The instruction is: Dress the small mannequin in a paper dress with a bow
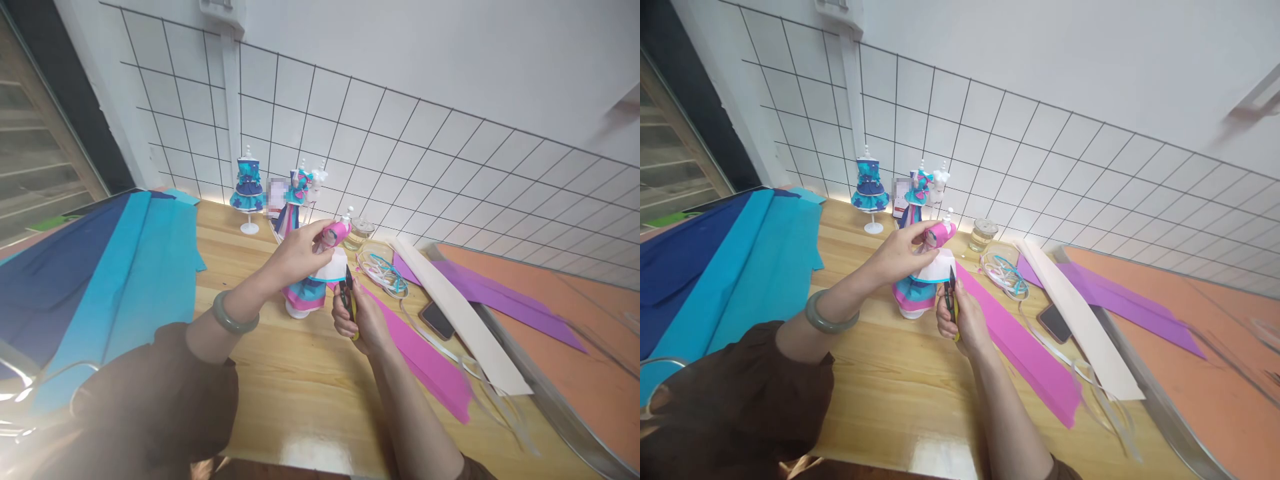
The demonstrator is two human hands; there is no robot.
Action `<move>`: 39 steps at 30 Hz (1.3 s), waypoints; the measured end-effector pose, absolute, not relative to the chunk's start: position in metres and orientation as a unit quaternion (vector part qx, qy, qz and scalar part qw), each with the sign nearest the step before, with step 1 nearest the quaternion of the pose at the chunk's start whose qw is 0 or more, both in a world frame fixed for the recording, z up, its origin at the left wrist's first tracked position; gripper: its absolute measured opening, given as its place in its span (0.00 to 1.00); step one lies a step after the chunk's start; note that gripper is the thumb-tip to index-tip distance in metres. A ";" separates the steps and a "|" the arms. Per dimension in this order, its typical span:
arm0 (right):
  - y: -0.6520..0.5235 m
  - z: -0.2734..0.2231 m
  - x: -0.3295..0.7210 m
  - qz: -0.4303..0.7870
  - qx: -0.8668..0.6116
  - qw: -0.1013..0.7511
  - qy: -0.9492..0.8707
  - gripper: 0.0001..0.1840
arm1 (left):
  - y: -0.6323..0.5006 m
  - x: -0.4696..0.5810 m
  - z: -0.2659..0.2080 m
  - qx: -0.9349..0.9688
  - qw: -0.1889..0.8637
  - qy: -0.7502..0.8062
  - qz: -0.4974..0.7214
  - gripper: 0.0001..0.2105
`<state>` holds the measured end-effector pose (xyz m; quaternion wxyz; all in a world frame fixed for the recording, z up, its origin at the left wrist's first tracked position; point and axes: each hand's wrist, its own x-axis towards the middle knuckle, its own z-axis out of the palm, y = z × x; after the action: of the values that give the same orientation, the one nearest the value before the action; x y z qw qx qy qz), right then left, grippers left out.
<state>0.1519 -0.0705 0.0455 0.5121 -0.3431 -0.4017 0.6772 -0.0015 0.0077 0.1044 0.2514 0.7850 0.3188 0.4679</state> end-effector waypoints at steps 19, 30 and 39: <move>-0.071 0.048 0.152 0.685 -0.360 0.499 -0.390 0.20 | 0.008 -0.005 0.110 0.776 0.306 0.298 0.464 0.22; -0.073 0.050 0.153 0.705 -0.352 0.497 -0.364 0.21 | 0.015 -0.005 0.105 0.759 0.319 0.303 0.480 0.24; -0.074 0.054 0.152 0.717 -0.344 0.487 -0.361 0.21 | 0.012 -0.003 0.106 0.759 0.322 0.319 0.466 0.20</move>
<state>0.1518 -0.0735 0.0545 0.4871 -0.3441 -0.3609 0.7170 -0.0032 0.0120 0.1059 0.3225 0.7594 0.3190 0.4665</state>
